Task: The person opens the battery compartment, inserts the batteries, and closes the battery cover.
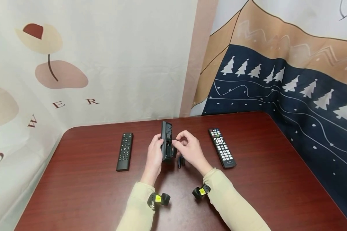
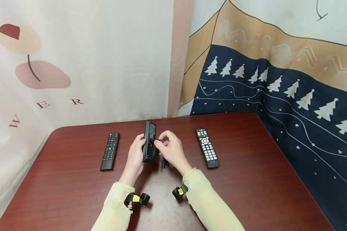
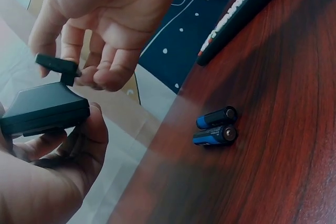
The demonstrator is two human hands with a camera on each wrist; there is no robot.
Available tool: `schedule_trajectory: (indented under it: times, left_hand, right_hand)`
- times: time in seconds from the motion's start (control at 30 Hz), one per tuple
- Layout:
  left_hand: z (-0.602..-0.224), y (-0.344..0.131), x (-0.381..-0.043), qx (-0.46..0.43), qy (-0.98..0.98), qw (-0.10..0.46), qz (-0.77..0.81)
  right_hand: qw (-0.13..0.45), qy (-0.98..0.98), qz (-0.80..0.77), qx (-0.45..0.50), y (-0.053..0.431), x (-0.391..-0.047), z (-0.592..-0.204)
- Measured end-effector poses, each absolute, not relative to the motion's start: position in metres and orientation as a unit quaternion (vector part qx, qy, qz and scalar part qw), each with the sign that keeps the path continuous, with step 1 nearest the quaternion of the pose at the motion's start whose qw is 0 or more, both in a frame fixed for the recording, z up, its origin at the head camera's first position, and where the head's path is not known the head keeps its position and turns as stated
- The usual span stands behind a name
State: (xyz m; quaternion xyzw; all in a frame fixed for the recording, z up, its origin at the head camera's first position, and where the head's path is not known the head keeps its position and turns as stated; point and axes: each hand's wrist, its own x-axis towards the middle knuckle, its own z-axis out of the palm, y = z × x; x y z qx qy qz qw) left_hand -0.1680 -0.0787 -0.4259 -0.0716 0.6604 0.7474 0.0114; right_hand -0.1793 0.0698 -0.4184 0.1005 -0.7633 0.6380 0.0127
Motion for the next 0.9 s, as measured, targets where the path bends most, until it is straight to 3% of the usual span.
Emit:
schedule_trajectory:
  times: [0.9]
  left_hand:
    - [-0.424,-0.083,-0.168,-0.064,0.616,0.022,0.785]
  right_hand:
    - [0.048,-0.853,0.509,0.101,0.1,-0.182,-0.434]
